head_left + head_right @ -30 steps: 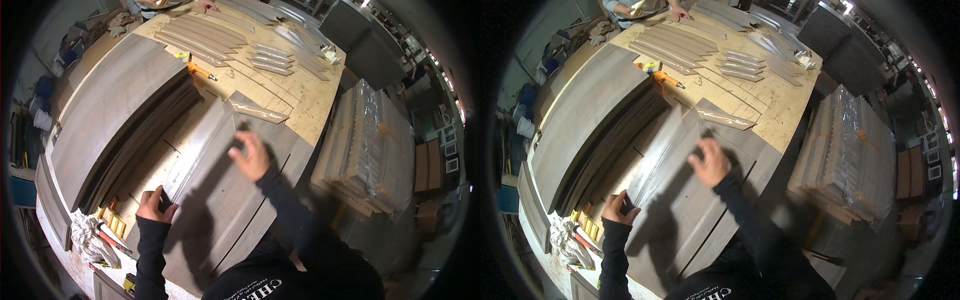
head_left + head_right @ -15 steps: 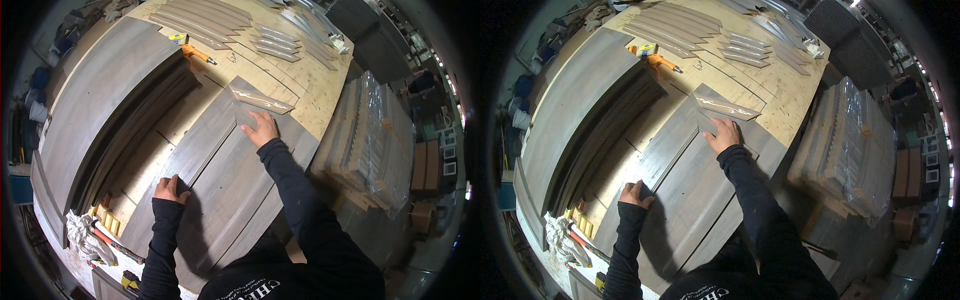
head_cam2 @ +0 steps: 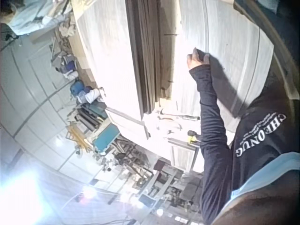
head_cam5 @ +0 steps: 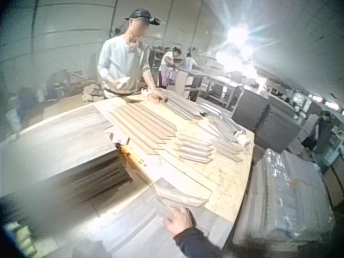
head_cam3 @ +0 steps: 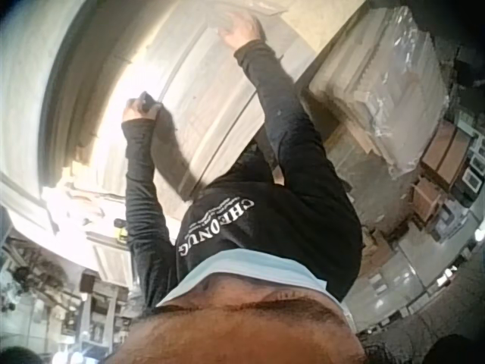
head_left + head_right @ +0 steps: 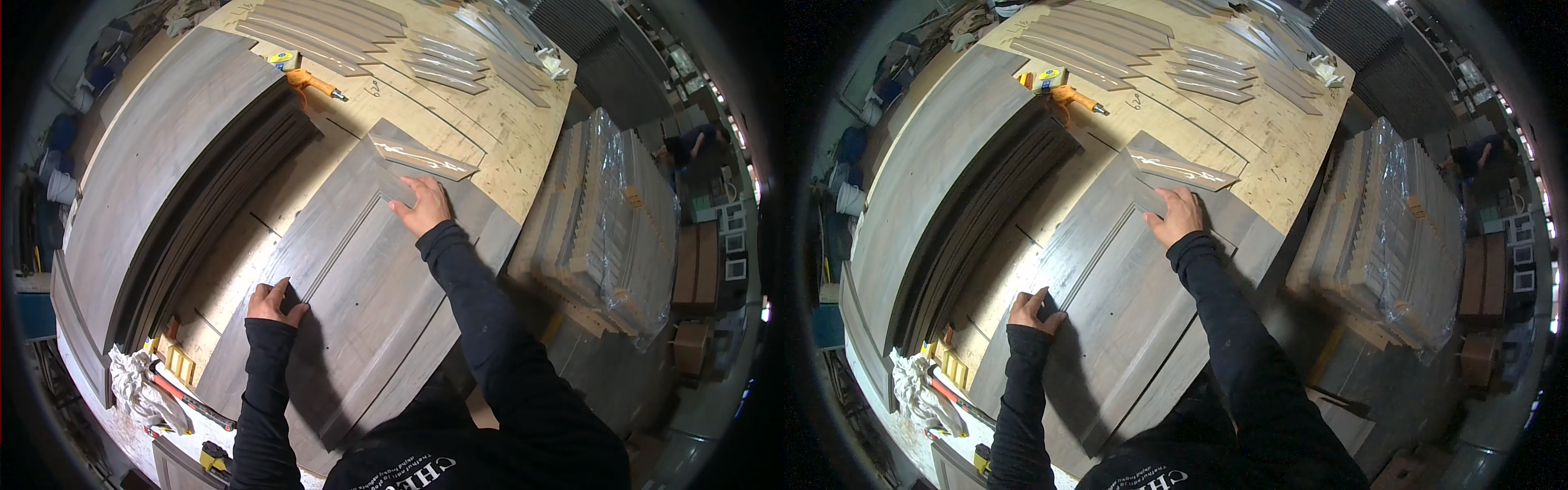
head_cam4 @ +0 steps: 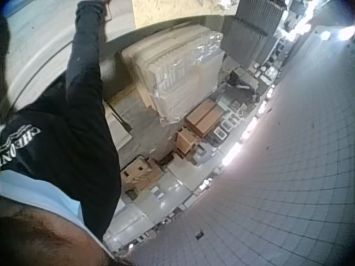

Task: Assemble decorative wooden panels by aligning frame pieces and using a pneumatic nail gun.

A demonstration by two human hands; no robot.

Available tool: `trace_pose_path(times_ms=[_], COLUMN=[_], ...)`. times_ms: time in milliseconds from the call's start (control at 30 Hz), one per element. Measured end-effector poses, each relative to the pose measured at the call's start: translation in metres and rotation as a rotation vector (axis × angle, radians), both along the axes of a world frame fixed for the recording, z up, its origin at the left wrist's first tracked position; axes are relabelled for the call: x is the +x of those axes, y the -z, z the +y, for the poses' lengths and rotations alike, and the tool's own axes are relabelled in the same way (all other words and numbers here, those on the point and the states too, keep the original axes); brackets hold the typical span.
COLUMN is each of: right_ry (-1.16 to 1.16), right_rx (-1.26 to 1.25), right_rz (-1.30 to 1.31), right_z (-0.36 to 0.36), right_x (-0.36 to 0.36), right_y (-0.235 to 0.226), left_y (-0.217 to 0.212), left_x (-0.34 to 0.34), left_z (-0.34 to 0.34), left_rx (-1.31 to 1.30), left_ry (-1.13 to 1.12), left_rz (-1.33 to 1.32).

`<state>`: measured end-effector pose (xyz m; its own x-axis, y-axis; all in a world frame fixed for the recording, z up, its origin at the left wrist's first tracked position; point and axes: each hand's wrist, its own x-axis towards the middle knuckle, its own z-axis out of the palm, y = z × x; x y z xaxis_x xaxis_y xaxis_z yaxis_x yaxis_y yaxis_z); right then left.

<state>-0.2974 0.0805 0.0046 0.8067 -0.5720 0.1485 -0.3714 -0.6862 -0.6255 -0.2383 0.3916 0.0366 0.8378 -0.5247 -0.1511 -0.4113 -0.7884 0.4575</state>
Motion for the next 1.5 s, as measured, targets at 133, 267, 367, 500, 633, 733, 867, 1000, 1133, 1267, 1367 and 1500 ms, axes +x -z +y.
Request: trace_pose_path(times_ms=[133,267,367,500,633,733,867,1000,1133,1267,1367,1500], right_ry=[0.002,0.024,0.019,0.067,0.02,-0.099,-0.157,-0.581,-0.847,-0.985,-1.11,-1.237], right_rx=[-0.033,-0.091,-0.093,-0.2,-0.377,-0.323,-0.124,0.804,1.291,1.369,1.335,1.339], right_rz=[-0.015,0.052,0.073,0.16,0.142,0.483,0.262,0.09,0.076,0.2,0.271,0.352], right_z=[-0.003,-0.001,-0.001,-0.027,-0.082,-0.089,-0.089,0.018,0.15,0.224,0.26,0.299], right_x=[-0.001,-0.001,-0.001,0.005,0.017,0.023,0.011,-0.029,-0.089,-0.101,-0.105,-0.106], right_y=[-0.004,-0.004,0.006,-0.021,-0.03,-0.041,-0.05,-0.104,-0.11,-0.105,-0.106,-0.1], left_y=[0.002,0.008,0.009,-0.002,-0.034,-0.029,-0.044,-0.055,-0.074,-0.069,-0.061,-0.057], left_x=[0.002,0.002,0.001,-0.011,-0.056,-0.091,-0.145,-0.177,-0.187,-0.211,-0.232,-0.254], left_z=[-0.001,0.0,0.007,0.031,0.08,0.119,0.123,0.096,0.062,0.088,0.12,0.143], left_rx=[-0.081,-0.062,-0.059,-0.353,-0.363,-0.407,-0.59,-0.774,-0.903,-0.895,-0.923,-0.86], left_ry=[0.001,0.037,0.046,-0.042,-0.263,-0.347,-0.491,-0.465,-0.33,-0.487,-0.621,-0.758], left_rz=[0.029,-0.049,-0.016,-0.092,-0.045,0.013,0.073,0.111,0.202,0.116,0.092,0.028])
